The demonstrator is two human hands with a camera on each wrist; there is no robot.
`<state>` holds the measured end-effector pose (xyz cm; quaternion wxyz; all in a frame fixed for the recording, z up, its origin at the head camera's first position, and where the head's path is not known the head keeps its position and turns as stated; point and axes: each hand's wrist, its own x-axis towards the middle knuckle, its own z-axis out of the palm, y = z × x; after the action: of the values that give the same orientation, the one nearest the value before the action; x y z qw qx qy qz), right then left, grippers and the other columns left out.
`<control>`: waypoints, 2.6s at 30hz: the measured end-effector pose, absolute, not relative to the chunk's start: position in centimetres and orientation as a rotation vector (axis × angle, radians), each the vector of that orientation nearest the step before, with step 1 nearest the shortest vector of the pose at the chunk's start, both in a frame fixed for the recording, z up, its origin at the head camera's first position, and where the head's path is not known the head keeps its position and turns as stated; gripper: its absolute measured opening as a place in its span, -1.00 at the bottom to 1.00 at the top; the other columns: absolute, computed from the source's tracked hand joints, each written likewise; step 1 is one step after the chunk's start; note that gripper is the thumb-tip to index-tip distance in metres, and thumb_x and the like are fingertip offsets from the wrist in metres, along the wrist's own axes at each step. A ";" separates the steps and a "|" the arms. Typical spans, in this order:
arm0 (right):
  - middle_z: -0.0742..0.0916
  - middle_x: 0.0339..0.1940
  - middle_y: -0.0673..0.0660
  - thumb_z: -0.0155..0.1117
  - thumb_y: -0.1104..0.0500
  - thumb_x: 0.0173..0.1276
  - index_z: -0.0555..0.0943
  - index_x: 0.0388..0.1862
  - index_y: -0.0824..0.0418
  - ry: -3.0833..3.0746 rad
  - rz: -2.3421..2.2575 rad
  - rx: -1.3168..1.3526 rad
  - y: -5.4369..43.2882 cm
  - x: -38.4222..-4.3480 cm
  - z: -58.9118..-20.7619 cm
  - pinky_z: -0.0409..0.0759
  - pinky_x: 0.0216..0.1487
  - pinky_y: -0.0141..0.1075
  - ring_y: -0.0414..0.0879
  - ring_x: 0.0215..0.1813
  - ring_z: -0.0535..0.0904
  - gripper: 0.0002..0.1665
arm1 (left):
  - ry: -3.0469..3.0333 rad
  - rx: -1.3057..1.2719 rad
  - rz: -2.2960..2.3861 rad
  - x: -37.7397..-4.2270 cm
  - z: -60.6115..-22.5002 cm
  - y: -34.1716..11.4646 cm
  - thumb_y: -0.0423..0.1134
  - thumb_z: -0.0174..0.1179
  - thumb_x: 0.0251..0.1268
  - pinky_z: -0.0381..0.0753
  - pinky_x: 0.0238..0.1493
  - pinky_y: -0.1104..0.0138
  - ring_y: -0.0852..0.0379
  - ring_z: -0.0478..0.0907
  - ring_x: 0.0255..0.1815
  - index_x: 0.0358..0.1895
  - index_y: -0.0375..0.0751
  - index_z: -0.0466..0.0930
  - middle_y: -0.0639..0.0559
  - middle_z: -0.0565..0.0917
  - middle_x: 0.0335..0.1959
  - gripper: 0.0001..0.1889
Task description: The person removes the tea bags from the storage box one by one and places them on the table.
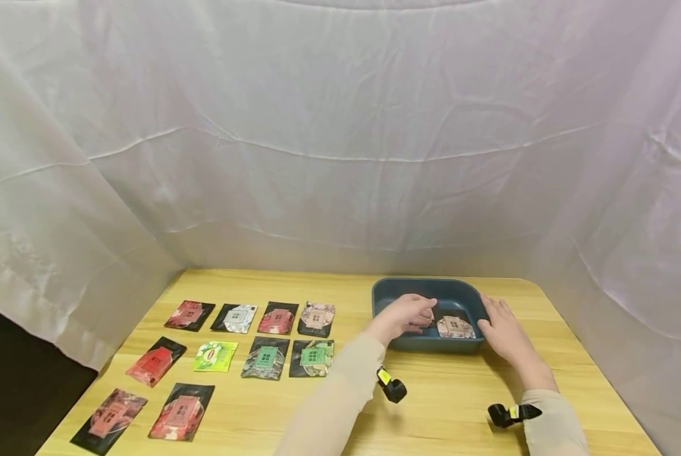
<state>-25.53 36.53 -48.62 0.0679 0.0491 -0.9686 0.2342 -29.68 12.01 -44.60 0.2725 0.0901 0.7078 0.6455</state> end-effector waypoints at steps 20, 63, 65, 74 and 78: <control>0.23 0.47 0.52 -0.07 0.15 0.47 0.03 0.53 0.38 -2.911 0.672 0.155 36.4 -25.5 -48.7 -0.01 0.44 0.35 0.52 0.49 -0.03 -0.26 | 1.964 0.088 1.566 -30.3 -45.5 14.7 0.03 0.17 0.37 0.42 0.30 -0.08 -0.18 0.67 -0.01 0.30 -0.16 0.46 -0.29 0.64 0.09 -0.47; 0.22 0.48 0.51 -0.08 0.13 0.48 0.04 0.53 0.40 -2.915 0.694 0.166 36.3 -25.3 -48.5 -0.03 0.44 0.35 0.52 0.50 -0.05 -0.27 | 1.757 0.198 1.891 -29.8 -43.9 14.3 -0.16 0.19 0.36 0.60 0.16 0.01 -0.12 0.61 0.14 0.13 -0.32 0.59 -0.09 0.58 0.21 -0.62; 0.22 0.48 0.51 -0.08 0.12 0.48 0.04 0.53 0.40 -2.916 0.699 0.161 36.3 -25.3 -48.5 -0.03 0.45 0.34 0.51 0.50 -0.05 -0.26 | 1.736 0.203 1.906 -29.6 -43.7 13.9 -0.17 0.18 0.37 0.57 0.20 0.01 -0.13 0.57 0.19 0.17 -0.33 0.55 -0.12 0.56 0.24 -0.60; 0.23 0.47 0.52 -0.07 0.15 0.47 0.02 0.54 0.39 -2.911 0.711 0.154 36.4 -25.4 -48.5 -0.01 0.43 0.35 0.51 0.50 -0.04 -0.26 | 1.640 0.238 1.988 -29.2 -43.5 11.5 -0.20 0.14 0.40 0.54 0.25 0.03 0.13 0.63 -0.12 0.14 -0.36 0.58 -0.17 0.66 0.04 -0.63; 0.23 0.48 0.52 -0.08 0.14 0.48 0.01 0.54 0.39 -2.915 0.707 0.156 36.3 -25.4 -48.4 -0.02 0.45 0.33 0.51 0.50 -0.04 -0.25 | 1.609 0.256 2.027 -28.9 -43.6 10.5 -0.22 0.15 0.38 0.53 0.25 0.00 0.19 0.65 -0.26 0.11 -0.41 0.59 -0.16 0.72 -0.13 -0.64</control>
<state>-25.45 36.34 -48.43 0.0689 0.0518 -0.9682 0.2349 -28.94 10.46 -43.58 0.2670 0.0949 0.5963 0.7511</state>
